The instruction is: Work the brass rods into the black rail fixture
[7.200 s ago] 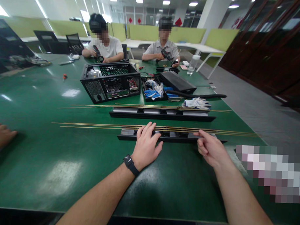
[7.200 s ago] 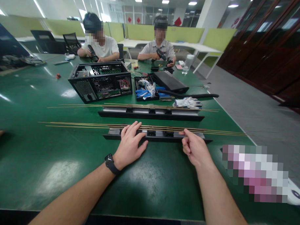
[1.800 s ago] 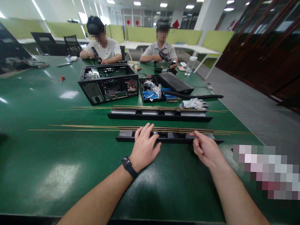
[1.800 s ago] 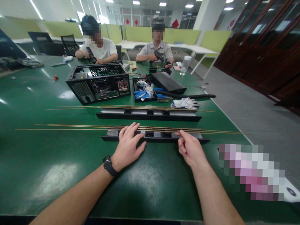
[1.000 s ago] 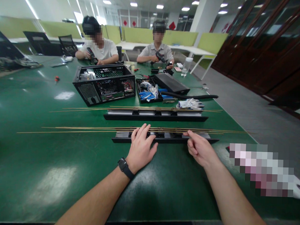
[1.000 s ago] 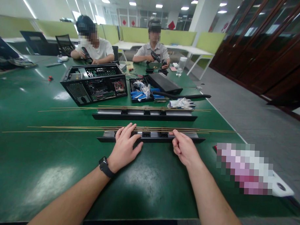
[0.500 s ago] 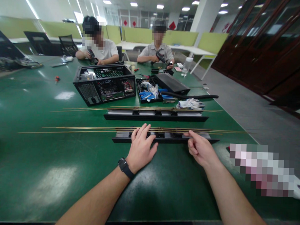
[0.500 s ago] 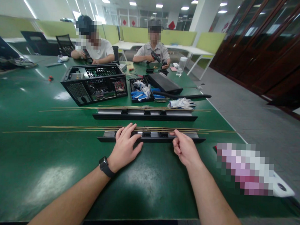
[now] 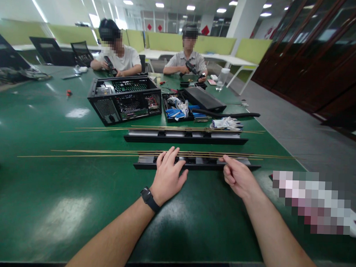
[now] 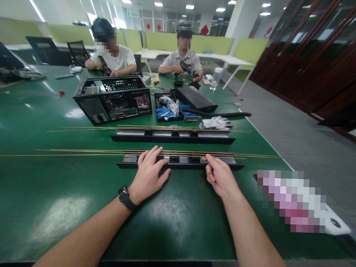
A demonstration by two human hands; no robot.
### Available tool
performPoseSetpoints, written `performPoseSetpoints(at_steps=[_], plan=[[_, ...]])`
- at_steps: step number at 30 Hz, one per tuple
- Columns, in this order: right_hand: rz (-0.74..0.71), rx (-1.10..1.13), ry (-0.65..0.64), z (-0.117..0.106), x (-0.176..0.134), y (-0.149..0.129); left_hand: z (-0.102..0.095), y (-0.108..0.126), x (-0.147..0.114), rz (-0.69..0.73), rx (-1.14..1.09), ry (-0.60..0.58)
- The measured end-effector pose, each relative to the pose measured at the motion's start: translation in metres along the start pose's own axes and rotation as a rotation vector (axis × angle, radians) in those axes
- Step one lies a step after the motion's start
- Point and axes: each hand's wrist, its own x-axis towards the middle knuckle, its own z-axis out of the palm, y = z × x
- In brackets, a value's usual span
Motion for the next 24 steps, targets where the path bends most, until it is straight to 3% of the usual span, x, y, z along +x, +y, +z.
performPoseSetpoints(at_steps=[8,17,24], plan=[[-0.033,0.021,0.036,-0.003,0.002,-0.001,0.0,-0.001,0.0,-0.001,0.002,-0.011],[-0.056,0.084,0.2,-0.013,0.008,-0.006,0.0,-0.001,0.0,0.003,-0.006,0.0],[-0.017,0.022,0.163,-0.01,0.006,-0.005,-0.001,-0.001,0.0,-0.001,0.001,-0.009]])
